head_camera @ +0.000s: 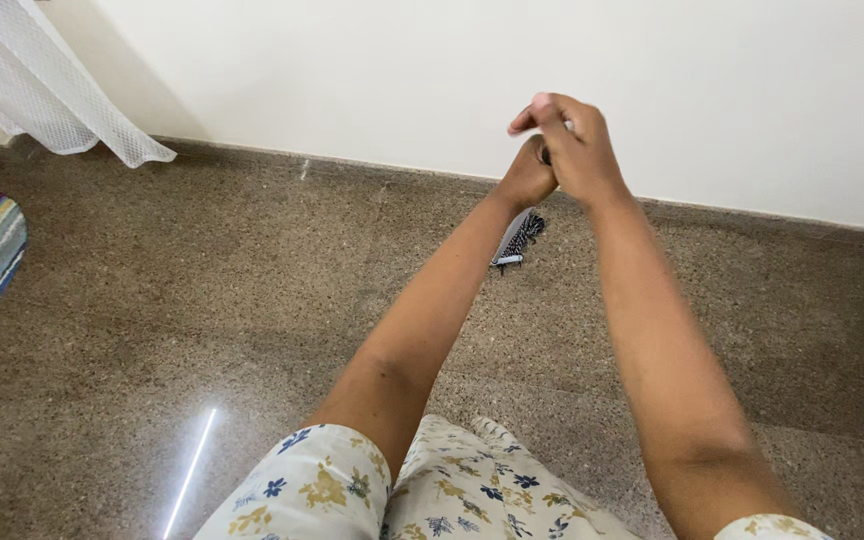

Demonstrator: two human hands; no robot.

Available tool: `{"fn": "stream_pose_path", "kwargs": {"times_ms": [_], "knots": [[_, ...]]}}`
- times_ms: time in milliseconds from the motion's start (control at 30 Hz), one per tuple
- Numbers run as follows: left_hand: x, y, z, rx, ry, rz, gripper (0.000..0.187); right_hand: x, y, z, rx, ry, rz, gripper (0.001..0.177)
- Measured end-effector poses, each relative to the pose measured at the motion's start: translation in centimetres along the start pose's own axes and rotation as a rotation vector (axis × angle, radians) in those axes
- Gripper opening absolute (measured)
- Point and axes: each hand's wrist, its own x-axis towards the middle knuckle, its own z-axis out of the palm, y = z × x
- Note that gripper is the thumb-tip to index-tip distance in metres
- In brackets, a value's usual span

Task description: The person mops the floor by moving a wet mop back and forth across the polished surface near a door and a curtain.

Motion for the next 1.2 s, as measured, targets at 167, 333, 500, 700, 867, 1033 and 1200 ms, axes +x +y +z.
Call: {"fn": "stream_pose_path", "kwargs": {"times_ms": [167, 333, 500, 700, 867, 1033, 1200], "knots": [[-1.8, 0.7, 0.1, 0.088, 0.099, 0.004, 0.024, -2.4, 8.0, 1.3, 0.408, 0.690, 0.082, 0.048], [-3.7, 1.5, 0.8, 0.083, 0.353, -0.010, 0.037, -5.8, 15.5, 4.9, -0.024, 0.143, 0.949, 0.023], [-4.0, 2.6, 5.4, 0.100, 0.652, 0.028, 0.015, -8.6, 18.3, 9.1, 0.127, 0.022, 0.667, 0.020], [-5.1, 6.1, 6.2, 0.091, 0.599, 0.062, 0.016, -9.4, 22.6, 9.0, 0.363, 0.110, 0.485, 0.017], [-5.3, 8.0, 4.8, 0.159, 0.463, 0.083, 0.029, -7.1, 25.6, 10.4, 0.542, 0.200, 0.370, 0.016], [-5.5, 10.1, 3.2, 0.146, 0.458, 0.152, 0.029, -5.5, 26.0, 11.8, 0.724, 0.245, 0.303, 0.016], [-6.5, 11.8, 1.7, 0.232, 0.446, 0.127, 0.033, -4.0, 25.5, 13.4, 0.894, 0.253, 0.249, 0.017]]}}
